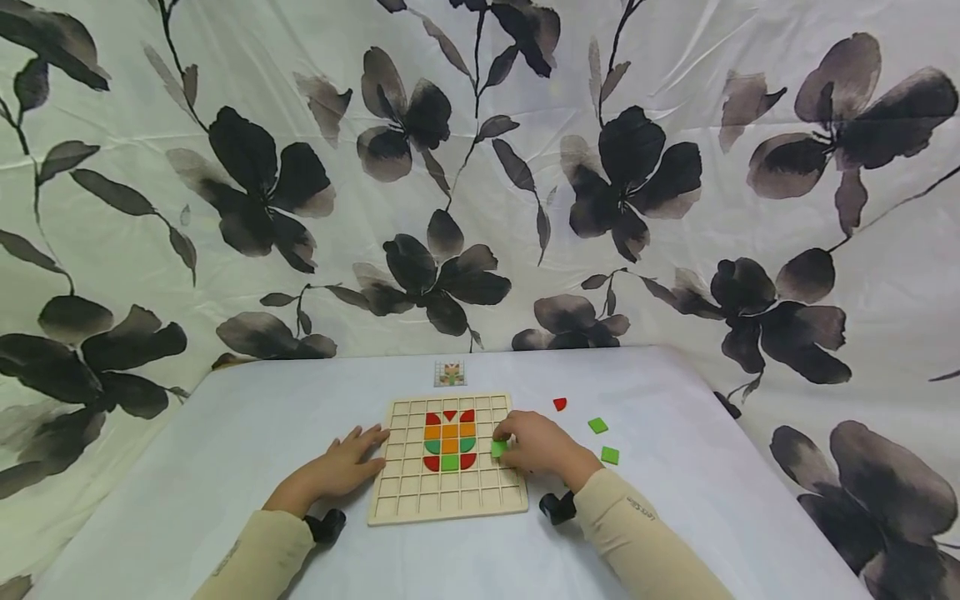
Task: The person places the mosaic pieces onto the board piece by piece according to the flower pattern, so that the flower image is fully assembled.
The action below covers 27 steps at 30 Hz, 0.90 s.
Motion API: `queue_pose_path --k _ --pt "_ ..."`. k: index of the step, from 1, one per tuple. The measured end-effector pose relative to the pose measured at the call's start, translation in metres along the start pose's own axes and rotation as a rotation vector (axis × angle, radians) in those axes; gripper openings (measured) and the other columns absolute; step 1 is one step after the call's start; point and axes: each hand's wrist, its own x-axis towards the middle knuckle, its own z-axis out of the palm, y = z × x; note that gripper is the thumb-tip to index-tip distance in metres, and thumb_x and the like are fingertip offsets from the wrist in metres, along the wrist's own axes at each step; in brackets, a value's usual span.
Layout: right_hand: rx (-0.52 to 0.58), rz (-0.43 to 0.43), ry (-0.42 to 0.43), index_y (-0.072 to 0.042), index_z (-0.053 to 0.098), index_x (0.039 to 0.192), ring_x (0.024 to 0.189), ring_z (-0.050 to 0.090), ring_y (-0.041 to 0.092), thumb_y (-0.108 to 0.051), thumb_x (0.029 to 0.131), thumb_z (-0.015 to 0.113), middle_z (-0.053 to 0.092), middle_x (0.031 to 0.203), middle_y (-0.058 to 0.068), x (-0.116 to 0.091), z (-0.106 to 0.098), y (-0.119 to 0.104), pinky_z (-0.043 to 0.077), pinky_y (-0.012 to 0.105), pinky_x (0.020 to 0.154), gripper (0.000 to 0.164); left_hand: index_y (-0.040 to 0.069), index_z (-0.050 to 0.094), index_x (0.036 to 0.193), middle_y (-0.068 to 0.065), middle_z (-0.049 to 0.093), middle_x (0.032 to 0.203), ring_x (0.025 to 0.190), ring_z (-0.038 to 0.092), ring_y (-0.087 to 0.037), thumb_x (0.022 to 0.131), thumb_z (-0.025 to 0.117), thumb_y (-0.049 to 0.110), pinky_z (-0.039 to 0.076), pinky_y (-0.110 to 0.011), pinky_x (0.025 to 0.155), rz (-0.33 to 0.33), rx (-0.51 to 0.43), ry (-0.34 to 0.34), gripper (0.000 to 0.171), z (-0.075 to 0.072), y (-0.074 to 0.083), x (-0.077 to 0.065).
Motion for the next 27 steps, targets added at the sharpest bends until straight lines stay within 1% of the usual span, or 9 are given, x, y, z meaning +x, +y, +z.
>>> queue_pose_path --k 4,10,13,15,17,18,20,24,27 --pt "0.006 -0.042 -0.021 -0.017 0.074 0.104 0.082 0.054 0.009 -0.021 0.086 0.073 0.065 0.097 -0.009 0.005 0.009 -0.006 0.051 0.026 0.078 0.018 0.012 0.041 0.147 -0.015 0.032 0.157 0.148 0.014 -0.044 0.097 0.053 0.031 0.006 -0.066 0.118 -0.006 -0.003 -0.004 0.055 0.001 0.001 0.001" --pt "0.058 -0.082 -0.029 -0.014 0.077 0.101 0.081 0.054 0.006 -0.019 0.085 0.074 0.065 0.093 -0.008 0.008 0.015 -0.005 0.050 0.023 0.074 0.016 0.013 0.040 0.148 -0.014 0.031 0.158 0.149 0.013 -0.042 0.097 0.053 0.033 0.005 -0.064 0.118 -0.011 -0.002 -0.012 0.056 0.001 0.002 0.001" --pt "0.009 -0.131 -0.017 -0.014 0.076 0.107 0.084 0.055 0.006 -0.023 0.086 0.073 0.065 0.098 -0.007 0.006 0.018 -0.005 0.050 0.023 0.077 0.022 0.012 0.040 0.148 -0.015 0.030 0.158 0.148 0.014 -0.044 0.097 0.053 0.032 0.005 -0.066 0.118 -0.010 0.000 -0.010 0.056 -0.001 0.001 0.001" --pt "-0.029 -0.158 -0.006 -0.014 0.074 0.111 0.089 0.057 0.007 -0.024 0.088 0.072 0.067 0.102 -0.006 0.001 0.017 -0.004 0.052 0.026 0.082 0.025 0.011 0.040 0.147 -0.016 0.030 0.158 0.148 0.014 -0.044 0.097 0.054 0.031 0.005 -0.066 0.117 -0.007 0.000 -0.009 0.056 0.000 0.002 0.000" --pt "-0.044 -0.148 0.011 -0.014 0.073 0.113 0.095 0.059 0.010 -0.024 0.089 0.070 0.068 0.106 -0.004 -0.002 0.013 -0.001 0.052 0.030 0.087 0.026 0.011 0.041 0.147 -0.016 0.030 0.158 0.148 0.014 -0.044 0.097 0.054 0.031 0.005 -0.066 0.118 -0.008 -0.006 -0.005 0.055 -0.001 0.001 -0.001" --pt "-0.042 -0.121 0.024 -0.014 0.073 0.113 0.096 0.061 0.012 -0.024 0.089 0.069 0.068 0.107 -0.003 -0.004 0.010 0.002 0.053 0.033 0.088 0.026 0.011 0.041 0.147 -0.016 0.030 0.158 0.148 0.014 -0.044 0.097 0.054 0.031 0.005 -0.065 0.118 -0.008 -0.009 -0.004 0.055 -0.001 0.001 -0.001" --pt "-0.038 -0.019 0.062 -0.014 0.073 0.111 0.099 0.062 0.015 -0.022 0.090 0.069 0.069 0.108 -0.002 -0.007 0.000 0.013 0.053 0.038 0.090 0.023 0.011 0.041 0.147 -0.016 0.031 0.157 0.148 0.014 -0.043 0.097 0.053 0.031 0.006 -0.065 0.118 -0.006 -0.013 -0.002 0.055 -0.001 0.002 -0.002" --pt "-0.084 0.260 0.148 -0.011 0.072 0.110 0.103 0.063 0.024 -0.017 0.090 0.067 0.069 0.111 0.005 -0.014 -0.024 0.051 0.053 0.046 0.093 0.021 0.011 0.042 0.147 -0.016 0.032 0.157 0.148 0.014 -0.044 0.097 0.054 0.030 0.006 -0.065 0.118 0.000 -0.020 0.005 0.054 -0.002 0.002 -0.003" --pt "-0.138 0.419 0.142 -0.006 0.070 0.113 0.103 0.061 0.028 -0.018 0.092 0.064 0.068 0.114 0.012 -0.023 -0.040 0.078 0.052 0.051 0.092 0.025 0.011 0.043 0.146 -0.016 0.032 0.157 0.148 0.014 -0.044 0.097 0.054 0.029 0.006 -0.065 0.118 -0.002 -0.021 0.008 0.054 -0.002 0.003 -0.003"
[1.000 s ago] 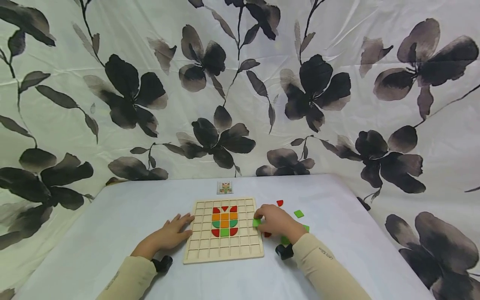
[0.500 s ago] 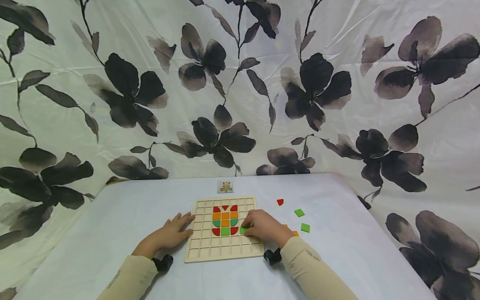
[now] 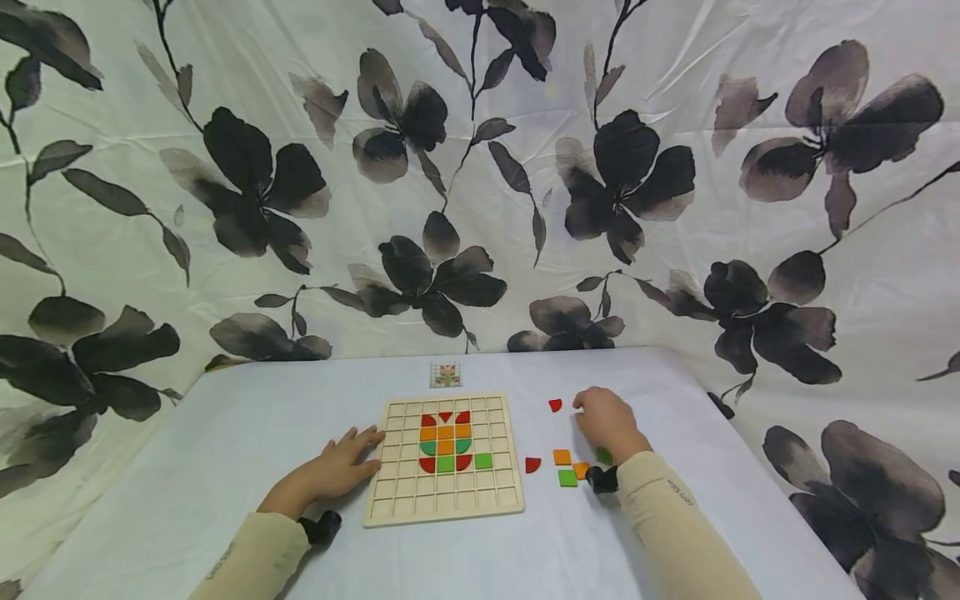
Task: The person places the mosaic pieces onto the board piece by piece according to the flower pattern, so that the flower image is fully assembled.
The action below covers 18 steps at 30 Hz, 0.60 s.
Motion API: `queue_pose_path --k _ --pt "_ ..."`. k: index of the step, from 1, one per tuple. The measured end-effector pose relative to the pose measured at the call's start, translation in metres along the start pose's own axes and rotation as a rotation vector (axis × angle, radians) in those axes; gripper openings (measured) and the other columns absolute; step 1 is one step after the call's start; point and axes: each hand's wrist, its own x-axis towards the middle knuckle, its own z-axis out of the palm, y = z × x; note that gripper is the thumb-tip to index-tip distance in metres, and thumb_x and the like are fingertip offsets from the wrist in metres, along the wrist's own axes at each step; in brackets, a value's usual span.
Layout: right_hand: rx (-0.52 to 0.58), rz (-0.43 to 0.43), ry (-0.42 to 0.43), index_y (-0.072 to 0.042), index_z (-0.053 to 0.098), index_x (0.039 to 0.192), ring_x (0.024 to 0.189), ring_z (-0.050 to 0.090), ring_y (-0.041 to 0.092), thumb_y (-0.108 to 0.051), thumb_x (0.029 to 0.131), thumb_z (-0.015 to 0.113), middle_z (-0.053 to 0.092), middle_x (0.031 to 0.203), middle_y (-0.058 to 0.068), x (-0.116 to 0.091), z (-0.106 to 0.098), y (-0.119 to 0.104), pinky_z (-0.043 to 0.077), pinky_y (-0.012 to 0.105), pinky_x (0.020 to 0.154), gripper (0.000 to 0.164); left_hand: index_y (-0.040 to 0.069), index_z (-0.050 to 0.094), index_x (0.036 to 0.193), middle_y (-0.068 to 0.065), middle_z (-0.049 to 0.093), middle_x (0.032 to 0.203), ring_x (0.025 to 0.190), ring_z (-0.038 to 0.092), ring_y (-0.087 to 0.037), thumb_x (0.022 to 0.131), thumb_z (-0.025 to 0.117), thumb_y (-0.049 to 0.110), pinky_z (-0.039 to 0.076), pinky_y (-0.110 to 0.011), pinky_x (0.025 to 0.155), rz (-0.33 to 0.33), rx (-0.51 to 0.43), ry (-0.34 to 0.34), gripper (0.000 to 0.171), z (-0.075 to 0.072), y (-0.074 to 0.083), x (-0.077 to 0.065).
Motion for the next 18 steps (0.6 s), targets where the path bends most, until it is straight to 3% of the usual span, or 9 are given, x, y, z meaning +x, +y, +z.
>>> queue_pose_path --k 3,8,18 --pt "-0.016 0.094 -0.053 0.000 0.068 0.112 0.090 0.061 0.026 -0.023 0.091 0.064 0.068 0.107 0.014 0.000 -0.006 0.018 0.054 0.047 0.081 0.031 0.011 0.042 0.147 -0.016 0.031 0.157 0.148 0.014 -0.043 0.097 0.054 0.030 0.006 -0.065 0.118 -0.006 0.000 -0.004 0.055 0.000 0.000 0.001" --pt "0.005 0.170 -0.113 0.001 0.068 0.104 0.071 0.055 0.021 -0.028 0.089 0.065 0.065 0.087 0.009 -0.003 -0.006 0.024 0.047 0.032 0.060 0.033 0.012 0.041 0.147 -0.016 0.031 0.157 0.148 0.013 -0.043 0.097 0.054 0.031 0.006 -0.064 0.119 -0.009 0.002 -0.007 0.055 -0.001 0.000 0.001" --pt "0.026 0.137 -0.076 -0.003 0.066 0.104 0.072 0.054 0.022 -0.023 0.084 0.067 0.065 0.088 0.007 0.000 0.001 0.011 0.046 0.033 0.061 0.028 0.012 0.042 0.147 -0.016 0.032 0.157 0.148 0.014 -0.044 0.097 0.055 0.030 0.006 -0.064 0.118 -0.006 0.004 -0.007 0.054 -0.001 0.000 -0.001"
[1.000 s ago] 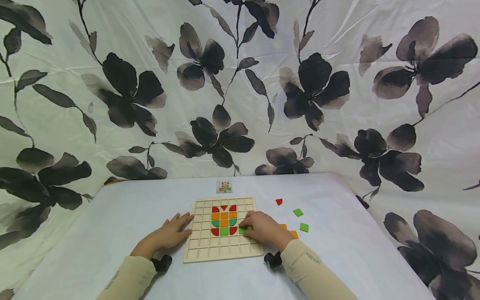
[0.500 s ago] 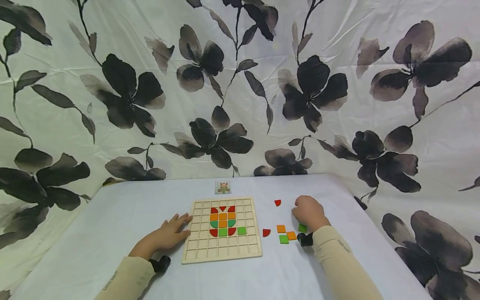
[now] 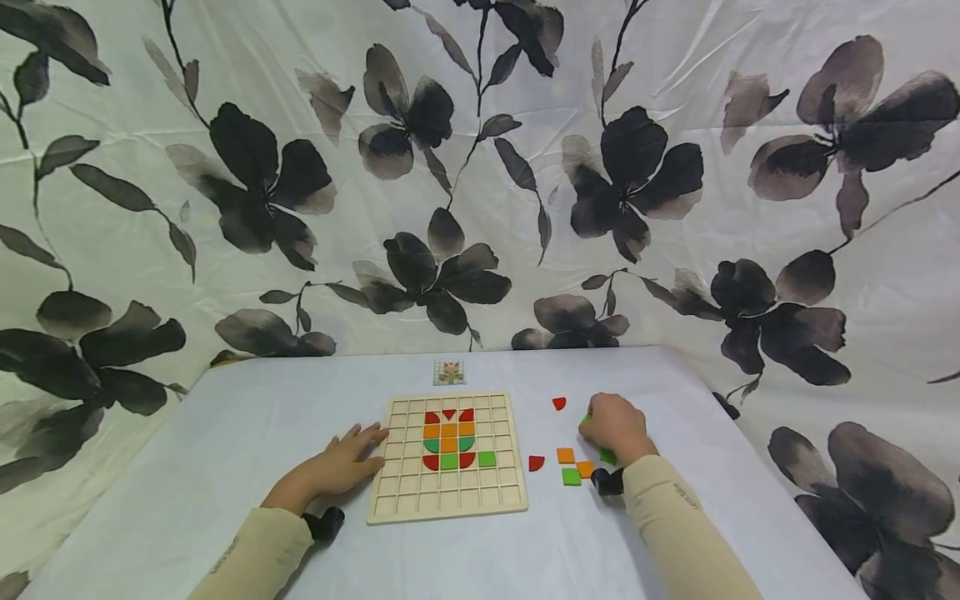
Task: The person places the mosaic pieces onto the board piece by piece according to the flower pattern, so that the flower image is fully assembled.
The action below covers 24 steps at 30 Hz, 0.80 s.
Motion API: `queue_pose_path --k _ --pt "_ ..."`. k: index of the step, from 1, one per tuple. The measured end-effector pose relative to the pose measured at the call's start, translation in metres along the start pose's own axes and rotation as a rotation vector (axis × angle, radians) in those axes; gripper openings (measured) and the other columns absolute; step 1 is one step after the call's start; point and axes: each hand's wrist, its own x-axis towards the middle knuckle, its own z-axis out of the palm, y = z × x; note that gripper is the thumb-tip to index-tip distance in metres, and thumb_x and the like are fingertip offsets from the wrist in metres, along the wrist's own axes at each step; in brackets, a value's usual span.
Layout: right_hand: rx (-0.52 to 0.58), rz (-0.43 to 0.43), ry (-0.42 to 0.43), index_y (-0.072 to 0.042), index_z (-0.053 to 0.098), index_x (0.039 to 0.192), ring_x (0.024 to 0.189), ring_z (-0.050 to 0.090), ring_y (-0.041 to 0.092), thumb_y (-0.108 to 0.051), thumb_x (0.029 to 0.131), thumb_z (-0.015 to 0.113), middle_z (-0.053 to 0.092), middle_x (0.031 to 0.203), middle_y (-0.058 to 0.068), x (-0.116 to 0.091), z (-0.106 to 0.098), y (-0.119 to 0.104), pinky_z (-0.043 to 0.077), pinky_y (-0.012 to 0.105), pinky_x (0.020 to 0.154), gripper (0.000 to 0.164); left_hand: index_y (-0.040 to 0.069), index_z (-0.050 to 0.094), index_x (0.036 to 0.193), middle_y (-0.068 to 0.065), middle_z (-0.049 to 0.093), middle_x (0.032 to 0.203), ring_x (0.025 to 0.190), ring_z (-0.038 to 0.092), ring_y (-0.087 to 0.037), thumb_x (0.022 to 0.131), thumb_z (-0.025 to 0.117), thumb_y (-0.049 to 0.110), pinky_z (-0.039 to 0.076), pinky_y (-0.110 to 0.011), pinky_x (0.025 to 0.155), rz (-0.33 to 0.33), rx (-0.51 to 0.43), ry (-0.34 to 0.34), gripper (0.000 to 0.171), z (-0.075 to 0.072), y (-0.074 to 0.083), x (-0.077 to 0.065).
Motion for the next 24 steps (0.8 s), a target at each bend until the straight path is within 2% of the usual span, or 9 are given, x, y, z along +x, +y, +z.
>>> queue_pose_path --k 3,7,13,21,24 --pt "-0.001 -0.037 0.024 -0.006 0.067 0.107 0.077 0.055 0.022 -0.025 0.083 0.069 0.067 0.094 0.006 0.000 0.003 -0.017 0.050 0.038 0.068 0.031 0.013 0.041 0.147 -0.015 0.031 0.157 0.148 0.013 -0.043 0.097 0.055 0.032 0.006 -0.064 0.119 -0.001 0.000 -0.004 0.055 0.000 0.000 0.001" --pt "-0.016 -0.118 0.059 -0.009 0.069 0.108 0.081 0.056 0.020 -0.028 0.083 0.071 0.068 0.099 0.004 -0.005 0.007 -0.050 0.053 0.042 0.076 0.032 0.014 0.041 0.147 -0.016 0.031 0.157 0.148 0.014 -0.043 0.097 0.056 0.032 0.006 -0.064 0.118 0.002 0.003 -0.011 0.056 -0.001 0.000 0.002" --pt "-0.010 -0.335 0.117 -0.013 0.072 0.104 0.084 0.059 0.014 -0.030 0.083 0.075 0.067 0.094 -0.001 -0.023 0.019 -0.105 0.055 0.037 0.075 0.027 0.013 0.041 0.148 -0.015 0.031 0.157 0.148 0.014 -0.043 0.097 0.056 0.034 0.007 -0.064 0.118 0.001 0.014 -0.012 0.057 -0.003 -0.001 0.000" --pt "-0.026 -0.621 0.103 -0.015 0.073 0.105 0.089 0.061 0.012 -0.031 0.085 0.073 0.070 0.096 -0.005 -0.037 0.042 -0.157 0.055 0.029 0.076 0.025 0.013 0.043 0.146 -0.015 0.031 0.158 0.148 0.014 -0.043 0.095 0.059 0.035 0.008 -0.064 0.118 -0.005 0.003 -0.021 0.059 -0.004 0.001 -0.001" --pt "-0.037 -0.687 0.081 -0.016 0.074 0.105 0.087 0.060 0.010 -0.031 0.086 0.071 0.070 0.099 -0.006 -0.040 0.049 -0.174 0.053 0.025 0.074 0.024 0.013 0.043 0.146 -0.015 0.031 0.158 0.148 0.014 -0.043 0.095 0.059 0.036 0.008 -0.064 0.118 0.000 0.010 -0.023 0.059 -0.004 0.001 -0.001"
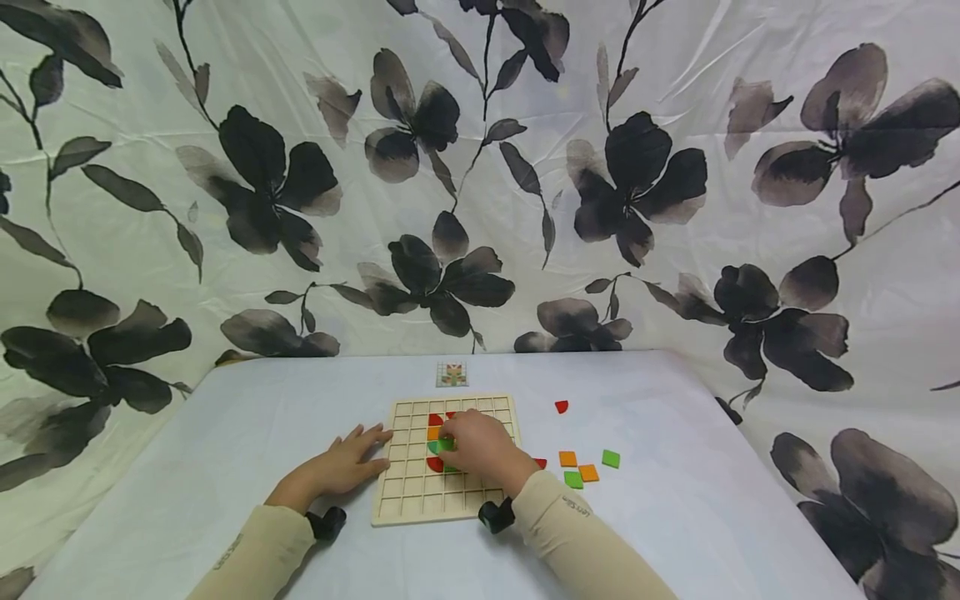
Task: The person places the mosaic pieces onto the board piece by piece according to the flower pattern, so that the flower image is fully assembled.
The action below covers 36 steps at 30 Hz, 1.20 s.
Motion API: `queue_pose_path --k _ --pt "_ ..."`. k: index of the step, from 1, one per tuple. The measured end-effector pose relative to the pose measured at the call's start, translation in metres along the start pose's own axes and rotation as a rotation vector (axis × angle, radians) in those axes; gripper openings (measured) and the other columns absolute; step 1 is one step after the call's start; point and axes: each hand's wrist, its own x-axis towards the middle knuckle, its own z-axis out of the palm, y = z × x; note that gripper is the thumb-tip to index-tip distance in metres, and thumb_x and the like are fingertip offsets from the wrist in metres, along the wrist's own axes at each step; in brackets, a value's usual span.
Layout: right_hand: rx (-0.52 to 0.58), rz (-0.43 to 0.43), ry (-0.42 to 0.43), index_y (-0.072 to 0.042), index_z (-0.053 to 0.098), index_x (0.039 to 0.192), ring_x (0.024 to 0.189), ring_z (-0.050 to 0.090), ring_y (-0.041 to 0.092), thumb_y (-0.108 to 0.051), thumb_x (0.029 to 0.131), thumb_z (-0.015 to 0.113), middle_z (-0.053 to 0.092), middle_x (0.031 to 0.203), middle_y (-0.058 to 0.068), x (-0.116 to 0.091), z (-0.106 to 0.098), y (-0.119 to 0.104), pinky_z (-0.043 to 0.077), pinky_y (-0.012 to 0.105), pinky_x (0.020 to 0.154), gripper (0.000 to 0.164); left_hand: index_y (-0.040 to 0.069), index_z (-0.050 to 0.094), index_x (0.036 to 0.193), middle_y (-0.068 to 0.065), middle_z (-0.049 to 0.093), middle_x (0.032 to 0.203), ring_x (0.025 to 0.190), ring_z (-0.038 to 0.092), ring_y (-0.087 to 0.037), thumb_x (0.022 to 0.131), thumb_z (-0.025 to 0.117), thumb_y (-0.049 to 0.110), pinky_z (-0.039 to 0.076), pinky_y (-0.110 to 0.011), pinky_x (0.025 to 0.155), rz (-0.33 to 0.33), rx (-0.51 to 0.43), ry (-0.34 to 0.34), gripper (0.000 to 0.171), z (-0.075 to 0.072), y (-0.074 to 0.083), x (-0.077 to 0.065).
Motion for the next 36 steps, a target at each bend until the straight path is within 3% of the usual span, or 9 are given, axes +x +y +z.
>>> queue_pose_path --k 10,19,28,33,36 --pt "0.023 -0.069 -0.050 -0.020 0.072 0.108 0.083 0.055 0.002 -0.029 0.087 0.071 0.069 0.097 -0.012 0.021 0.025 -0.024 0.050 0.018 0.073 0.023 0.014 0.043 0.146 -0.015 0.031 0.158 0.148 0.015 -0.043 0.097 0.056 0.036 0.008 -0.064 0.118 0.027 0.000 -0.007 0.056 -0.001 -0.001 0.000" --pt "0.044 -0.064 -0.093 -0.019 0.076 0.104 0.086 0.057 0.003 -0.027 0.087 0.072 0.068 0.098 -0.008 0.021 0.030 -0.030 0.050 0.017 0.076 0.020 0.014 0.043 0.146 -0.015 0.031 0.158 0.148 0.015 -0.043 0.097 0.056 0.038 0.009 -0.065 0.118 0.025 0.006 -0.013 0.056 0.000 -0.003 0.003" --pt "-0.079 -0.143 -0.114 -0.020 0.074 0.111 0.091 0.057 0.007 -0.024 0.089 0.069 0.069 0.104 -0.008 0.018 0.024 -0.036 0.049 0.019 0.084 0.022 0.013 0.046 0.144 -0.018 0.033 0.156 0.146 0.016 -0.047 0.095 0.058 0.037 0.008 -0.070 0.115 0.028 -0.002 0.015 0.055 -0.002 -0.009 0.000" --pt "-0.061 -0.184 -0.118 -0.022 0.073 0.113 0.095 0.058 0.008 -0.022 0.090 0.067 0.071 0.110 -0.009 0.007 0.015 -0.024 0.049 0.021 0.088 0.023 0.014 0.045 0.145 -0.017 0.032 0.157 0.147 0.015 -0.045 0.095 0.057 0.037 0.007 -0.067 0.117 0.028 -0.018 0.005 0.056 0.001 -0.007 0.002" --pt "-0.043 -0.198 -0.122 -0.021 0.072 0.114 0.107 0.060 0.011 -0.020 0.091 0.065 0.070 0.115 -0.009 -0.001 0.006 -0.011 0.049 0.026 0.096 0.024 0.014 0.045 0.145 -0.016 0.032 0.157 0.148 0.015 -0.044 0.096 0.057 0.036 0.008 -0.066 0.117 0.026 -0.009 0.004 0.056 0.002 -0.005 0.004"
